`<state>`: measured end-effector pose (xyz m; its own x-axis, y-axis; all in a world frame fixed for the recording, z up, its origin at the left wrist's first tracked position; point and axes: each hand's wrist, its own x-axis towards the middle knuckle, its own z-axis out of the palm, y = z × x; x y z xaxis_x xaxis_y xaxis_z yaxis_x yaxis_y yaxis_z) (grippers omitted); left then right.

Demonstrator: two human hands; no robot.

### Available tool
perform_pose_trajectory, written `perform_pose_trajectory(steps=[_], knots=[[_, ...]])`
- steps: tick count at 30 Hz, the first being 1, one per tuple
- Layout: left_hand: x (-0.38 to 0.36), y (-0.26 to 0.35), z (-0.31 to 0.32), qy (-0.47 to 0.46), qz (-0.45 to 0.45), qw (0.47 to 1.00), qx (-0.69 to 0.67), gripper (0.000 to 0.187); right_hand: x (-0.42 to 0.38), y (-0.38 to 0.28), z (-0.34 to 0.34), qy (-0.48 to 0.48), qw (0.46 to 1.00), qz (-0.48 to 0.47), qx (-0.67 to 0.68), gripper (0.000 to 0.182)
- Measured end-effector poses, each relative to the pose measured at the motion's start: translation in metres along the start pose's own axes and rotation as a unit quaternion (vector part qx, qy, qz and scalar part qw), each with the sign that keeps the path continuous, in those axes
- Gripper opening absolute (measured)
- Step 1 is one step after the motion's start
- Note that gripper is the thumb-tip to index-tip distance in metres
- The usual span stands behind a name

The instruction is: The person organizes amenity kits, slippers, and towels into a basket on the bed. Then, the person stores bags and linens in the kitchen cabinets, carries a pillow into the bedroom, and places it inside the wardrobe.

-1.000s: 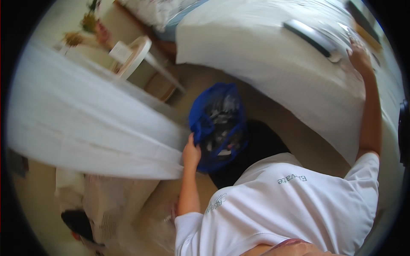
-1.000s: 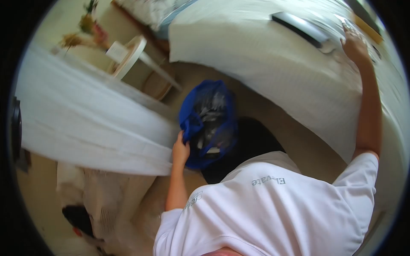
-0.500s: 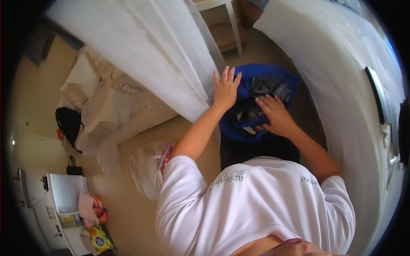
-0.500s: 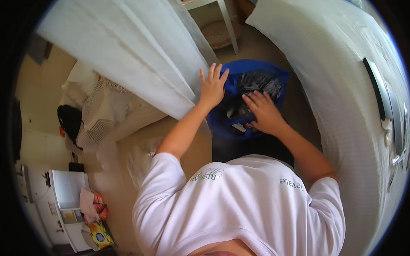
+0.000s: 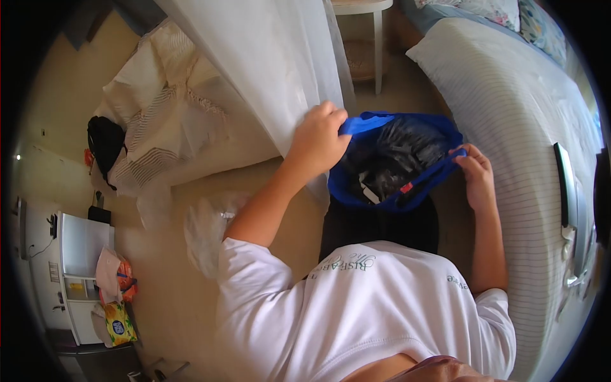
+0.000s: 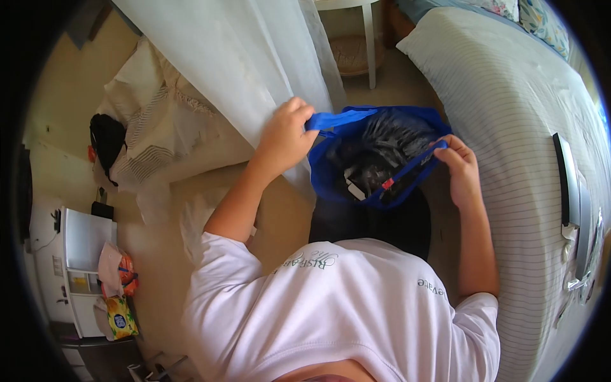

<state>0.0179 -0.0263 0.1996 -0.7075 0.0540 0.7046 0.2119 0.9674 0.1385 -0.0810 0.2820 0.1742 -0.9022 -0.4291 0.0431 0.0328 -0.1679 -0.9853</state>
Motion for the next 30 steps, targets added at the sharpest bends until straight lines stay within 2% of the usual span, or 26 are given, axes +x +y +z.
perform_pose_trajectory(steps=[1,2,4,6,8,9,10,11,12,13,14,15,17,20,23,25,26,27,29,30], knots=[[-0.009,0.013,-0.017,-0.069,-0.054,0.996,0.032,0.015,0.003,-0.002,-0.003,0.003,1.000,0.011,-0.002,0.006],[-0.016,0.024,-0.026,-0.174,-0.123,0.977,-0.005,0.016,0.009,-0.003,-0.007,0.007,1.000,0.023,-0.003,0.009],[-0.028,0.046,-0.034,-0.370,-0.248,0.892,-0.077,0.019,0.021,-0.013,-0.006,-0.033,0.995,0.063,-0.068,0.016],[-0.060,0.071,-0.014,-0.423,-0.212,0.863,-0.178,0.024,0.036,-0.014,0.002,-0.080,0.985,0.085,-0.127,0.025],[-0.099,0.091,0.028,-0.311,-0.111,0.909,-0.253,0.030,0.033,-0.029,0.047,-0.158,0.968,0.065,-0.186,0.032],[-0.108,0.102,0.047,-0.289,-0.136,0.908,-0.271,0.029,0.051,-0.023,0.057,-0.307,0.913,0.033,-0.265,0.036],[-0.112,0.113,0.067,-0.271,-0.151,0.905,-0.292,0.029,0.055,-0.022,0.076,-0.345,0.865,-0.092,-0.352,0.036],[-0.116,0.124,0.092,-0.286,-0.201,0.868,-0.354,0.029,0.062,-0.008,0.094,-0.361,0.846,-0.124,-0.372,0.036],[-0.112,0.144,0.100,-0.233,-0.143,0.895,-0.351,0.028,0.070,0.000,0.115,-0.410,0.791,-0.101,-0.442,0.038],[-0.110,0.157,0.111,-0.214,-0.119,0.894,-0.376,0.027,0.073,0.013,0.131,-0.469,0.760,-0.103,-0.437,0.034],[-0.107,0.166,0.121,-0.189,-0.107,0.892,-0.396,0.025,0.090,0.068,0.149,-0.523,0.747,-0.010,-0.410,0.041],[-0.094,0.166,0.117,-0.252,-0.118,0.880,-0.385,0.025,0.096,0.101,0.162,-0.561,0.714,0.038,-0.417,0.041],[-0.067,0.167,0.104,-0.360,-0.159,0.851,-0.347,0.025,0.091,0.127,0.166,-0.586,0.679,0.060,-0.439,0.040],[-0.080,0.161,0.100,-0.264,-0.046,0.894,-0.360,0.025,0.085,0.140,0.161,-0.586,0.666,0.081,-0.455,0.038],[-0.094,0.143,0.103,-0.266,-0.019,0.898,-0.351,0.026,0.086,0.145,0.155,-0.584,0.664,0.091,-0.459,0.037],[-0.100,0.137,0.107,-0.204,-0.029,0.905,-0.372,0.025,0.087,0.148,0.151,-0.580,0.667,0.094,-0.459,0.036],[-0.103,0.136,0.106,-0.174,-0.035,0.908,-0.381,0.025,0.088,0.148,0.149,-0.576,0.670,0.092,-0.458,0.036],[-0.107,0.137,0.105,-0.160,-0.126,0.870,-0.448,0.023,0.090,0.149,0.149,-0.573,0.673,0.092,-0.458,0.035],[-0.112,0.144,0.103,-0.126,-0.300,0.758,-0.565,0.019,0.091,0.149,0.145,-0.566,0.679,0.093,-0.457,0.034],[-0.114,0.140,0.107,-0.107,-0.350,0.710,-0.602,0.017,0.090,0.149,0.141,-0.561,0.683,0.095,-0.458,0.034]])
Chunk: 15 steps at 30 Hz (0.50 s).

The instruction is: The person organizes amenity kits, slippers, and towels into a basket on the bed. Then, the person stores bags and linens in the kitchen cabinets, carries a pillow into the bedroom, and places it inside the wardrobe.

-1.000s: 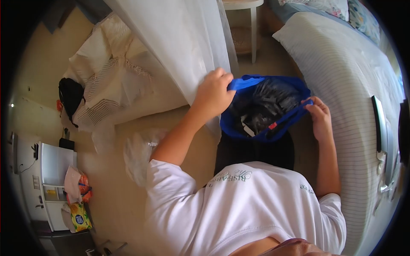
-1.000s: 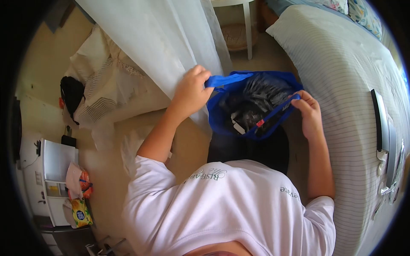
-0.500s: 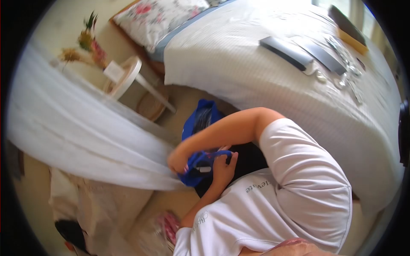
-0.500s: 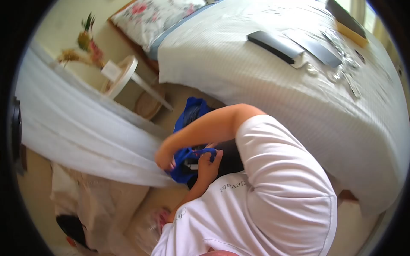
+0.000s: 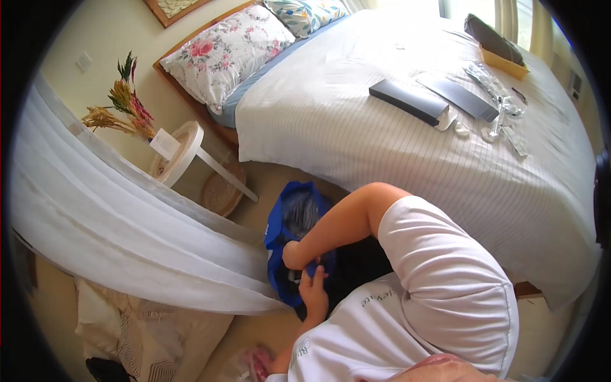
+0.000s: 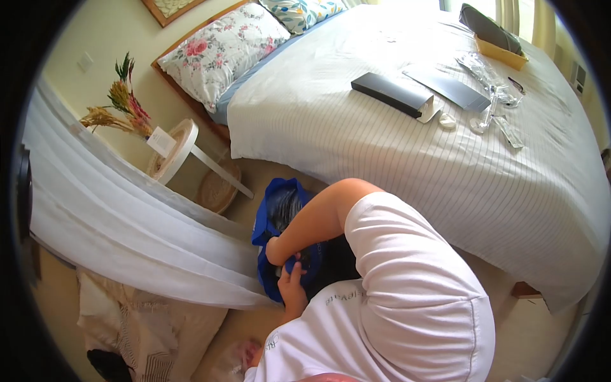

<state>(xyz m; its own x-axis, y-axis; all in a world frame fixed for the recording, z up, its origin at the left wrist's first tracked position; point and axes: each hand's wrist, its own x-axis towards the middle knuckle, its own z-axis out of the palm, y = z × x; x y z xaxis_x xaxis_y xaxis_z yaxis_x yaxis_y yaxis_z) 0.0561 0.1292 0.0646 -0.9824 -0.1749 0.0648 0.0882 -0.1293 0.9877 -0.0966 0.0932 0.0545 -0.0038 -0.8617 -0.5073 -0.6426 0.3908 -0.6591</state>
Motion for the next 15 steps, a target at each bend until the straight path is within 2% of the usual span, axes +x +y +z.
perform_pose_trajectory(steps=[2,3,6,9,12,15], knots=[[0.007,-0.015,-0.019,0.052,-0.078,0.987,-0.131,0.013,-0.004,0.005,0.000,0.011,1.000,0.008,0.003,0.033],[0.014,-0.015,-0.030,0.064,-0.138,0.982,-0.116,0.015,-0.007,0.006,0.000,0.018,1.000,0.011,0.006,0.033],[0.035,-0.014,-0.048,-0.004,-0.258,0.965,-0.047,0.022,-0.016,0.010,-0.003,0.040,0.999,0.016,0.013,0.032],[0.049,-0.005,-0.032,0.004,-0.333,0.943,-0.010,0.030,-0.032,0.010,-0.015,0.089,0.996,0.017,0.024,0.031],[0.074,-0.015,-0.041,-0.115,-0.381,0.917,-0.014,0.038,-0.061,0.009,-0.023,0.182,0.982,0.010,0.041,0.030],[0.095,-0.042,-0.050,-0.031,-0.406,0.913,-0.019,0.045,-0.097,0.010,-0.018,0.328,0.942,0.001,0.069,0.029]])
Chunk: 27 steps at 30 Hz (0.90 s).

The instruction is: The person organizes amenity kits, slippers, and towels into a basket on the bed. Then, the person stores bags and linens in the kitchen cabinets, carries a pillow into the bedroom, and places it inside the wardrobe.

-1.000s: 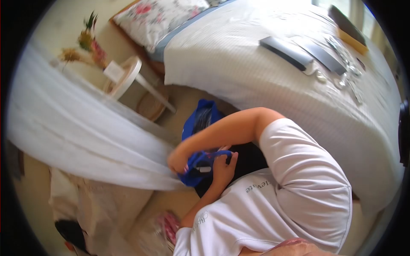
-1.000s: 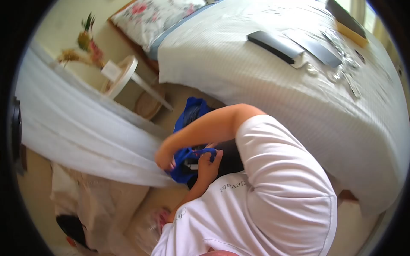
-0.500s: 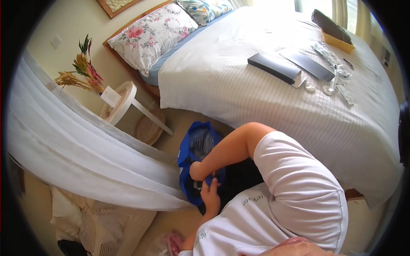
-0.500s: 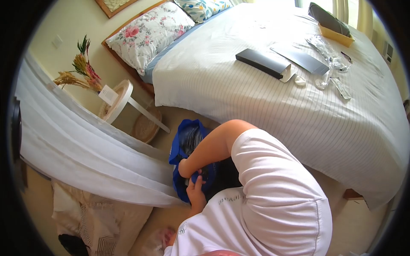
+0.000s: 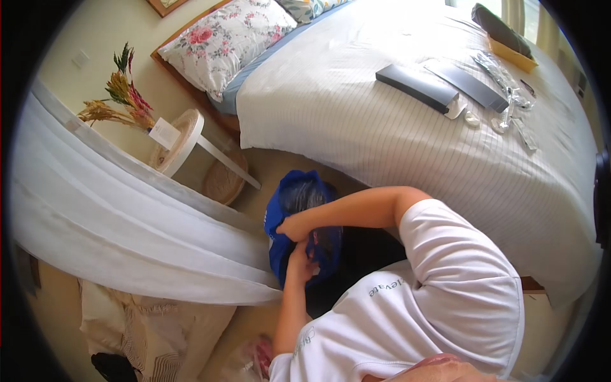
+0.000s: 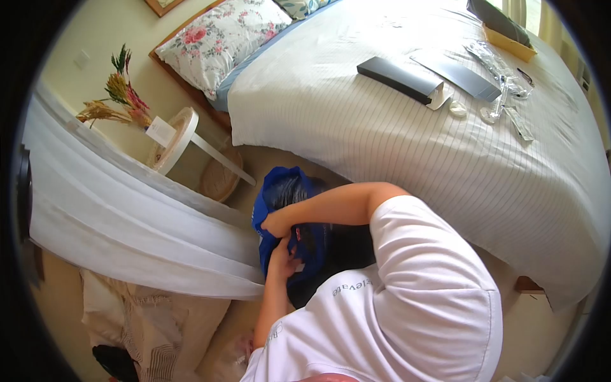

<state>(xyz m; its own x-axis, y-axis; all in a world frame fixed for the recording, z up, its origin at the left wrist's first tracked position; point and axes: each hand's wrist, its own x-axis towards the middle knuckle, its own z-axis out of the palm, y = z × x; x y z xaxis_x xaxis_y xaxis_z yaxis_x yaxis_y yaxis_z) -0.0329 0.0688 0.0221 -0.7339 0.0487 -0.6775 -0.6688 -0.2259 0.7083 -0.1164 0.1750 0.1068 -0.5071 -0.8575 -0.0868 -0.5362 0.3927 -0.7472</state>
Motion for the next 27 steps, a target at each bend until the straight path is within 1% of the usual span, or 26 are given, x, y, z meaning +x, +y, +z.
perform_pose_trajectory(steps=[2,3,4,5,6,7,8,9,10,13,14,16,17,18,19,21,22,24,25,27], knots=[[0.017,0.007,-0.013,-0.103,-0.022,0.994,0.019,0.050,-0.019,0.002,-0.008,0.132,0.990,0.004,0.041,0.029],[0.010,0.010,-0.004,-0.078,-0.016,0.997,0.001,0.042,-0.019,0.006,-0.008,0.181,0.979,0.033,0.085,0.033],[0.001,0.014,0.012,-0.045,-0.009,0.999,-0.026,0.039,-0.025,0.017,-0.008,0.301,0.946,-0.016,0.119,0.028],[-0.003,0.018,0.023,0.044,-0.034,0.996,-0.064,0.040,-0.031,0.027,-0.007,0.412,0.898,-0.070,0.136,0.023],[0.011,0.014,0.001,-0.160,-0.070,0.976,-0.127,0.042,-0.036,0.043,-0.004,0.457,0.852,-0.051,0.252,0.017],[0.029,0.004,-0.014,-0.342,-0.073,0.919,-0.182,0.048,-0.039,0.054,0.002,0.499,0.769,-0.034,0.398,0.017],[0.021,0.003,-0.003,-0.242,-0.088,0.935,-0.243,0.056,-0.044,0.093,0.013,0.473,0.749,0.004,0.464,0.012],[0.011,0.000,-0.002,-0.235,-0.086,0.937,-0.243,0.057,-0.057,0.102,0.018,0.428,0.755,0.094,0.488,0.013],[0.004,0.003,0.000,-0.234,-0.083,0.939,-0.237,0.058,-0.068,0.102,0.021,0.357,0.760,0.159,0.519,0.015],[-0.006,0.005,0.004,-0.255,-0.082,0.933,-0.239,0.058,-0.076,0.105,0.026,0.181,0.799,0.211,0.533,0.019],[-0.006,0.004,0.005,-0.266,-0.085,0.929,-0.243,0.058,-0.074,0.107,0.024,0.136,0.837,0.231,0.477,0.020],[0.006,0.001,0.004,-0.264,-0.051,0.947,-0.174,0.052,-0.065,0.104,0.016,0.046,0.895,0.263,0.357,0.024],[0.012,-0.002,0.003,-0.261,-0.036,0.955,-0.137,0.049,-0.062,0.101,0.013,-0.011,0.920,0.261,0.292,0.029],[0.011,0.002,0.007,-0.214,-0.021,0.970,-0.118,0.033,-0.058,0.094,0.007,-0.068,0.938,0.255,0.225,0.035],[0.014,0.002,0.005,-0.232,-0.010,0.963,-0.136,0.027,-0.057,0.087,0.002,-0.122,0.949,0.245,0.156,0.041],[0.017,0.005,-0.001,-0.272,0.017,0.947,-0.169,0.016,-0.068,0.065,0.003,-0.079,0.935,0.187,0.291,0.045],[0.014,0.006,-0.004,-0.290,0.012,0.939,-0.185,0.013,-0.070,0.058,0.005,-0.056,0.919,0.158,0.356,0.048],[0.008,0.009,-0.008,-0.326,0.004,0.920,-0.216,0.008,-0.066,0.060,0.002,-0.079,0.861,0.119,0.488,0.044],[0.006,0.011,-0.009,-0.315,-0.003,0.923,-0.221,0.008,-0.064,0.062,0.001,-0.090,0.825,0.100,0.549,0.043],[0.002,0.012,-0.008,-0.296,-0.021,0.925,-0.235,0.009,-0.059,0.066,0.007,-0.077,0.841,0.155,0.513,0.035]])
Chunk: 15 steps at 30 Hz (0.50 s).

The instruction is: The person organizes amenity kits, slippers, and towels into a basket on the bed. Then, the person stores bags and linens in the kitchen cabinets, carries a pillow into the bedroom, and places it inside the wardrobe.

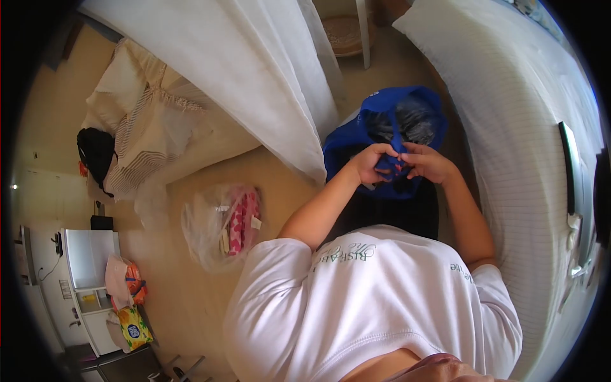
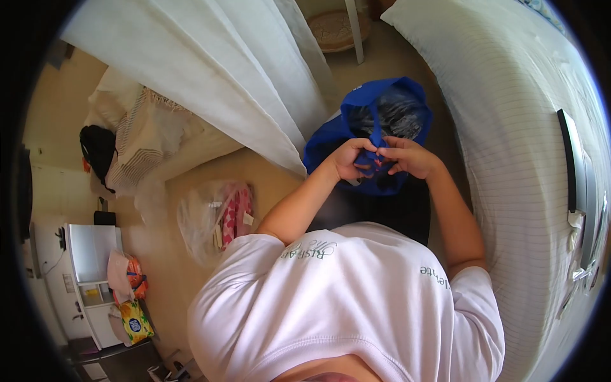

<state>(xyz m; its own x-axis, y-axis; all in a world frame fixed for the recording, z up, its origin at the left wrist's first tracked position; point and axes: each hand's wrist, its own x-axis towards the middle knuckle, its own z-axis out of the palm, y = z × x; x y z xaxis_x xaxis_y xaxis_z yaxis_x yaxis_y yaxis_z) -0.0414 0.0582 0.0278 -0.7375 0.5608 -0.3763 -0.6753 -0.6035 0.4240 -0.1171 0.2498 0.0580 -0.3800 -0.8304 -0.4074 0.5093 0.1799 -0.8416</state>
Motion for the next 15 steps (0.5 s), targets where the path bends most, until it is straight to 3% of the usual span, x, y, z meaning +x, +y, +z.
perform_pose_trajectory(steps=[4,6,7,9,12,13,15], knots=[[-0.011,-0.001,0.024,0.159,0.047,0.980,0.109,0.021,0.013,0.017,-0.006,0.164,0.985,-0.007,-0.046,0.024],[-0.035,0.008,0.038,0.230,0.073,0.949,0.202,0.027,-0.005,0.011,-0.015,0.154,0.977,-0.054,0.136,0.019],[-0.046,0.015,0.034,0.211,0.090,0.928,0.294,0.028,-0.015,0.001,-0.014,0.147,0.960,-0.078,0.225,0.018],[-0.063,0.024,0.027,0.167,0.116,0.860,0.467,0.031,-0.030,-0.013,-0.004,0.149,0.950,-0.076,0.265,0.018],[-0.066,0.034,0.046,0.198,0.157,0.723,0.643,0.038,-0.027,-0.037,0.012,0.199,0.933,-0.059,0.294,0.013],[-0.060,0.033,0.039,0.223,0.176,0.711,0.643,0.047,-0.014,-0.035,-0.004,0.208,0.932,-0.062,0.292,0.011],[-0.058,0.037,-0.016,0.281,0.248,0.633,0.678,0.047,0.006,-0.029,-0.048,0.256,0.915,-0.059,0.308,0.010]])
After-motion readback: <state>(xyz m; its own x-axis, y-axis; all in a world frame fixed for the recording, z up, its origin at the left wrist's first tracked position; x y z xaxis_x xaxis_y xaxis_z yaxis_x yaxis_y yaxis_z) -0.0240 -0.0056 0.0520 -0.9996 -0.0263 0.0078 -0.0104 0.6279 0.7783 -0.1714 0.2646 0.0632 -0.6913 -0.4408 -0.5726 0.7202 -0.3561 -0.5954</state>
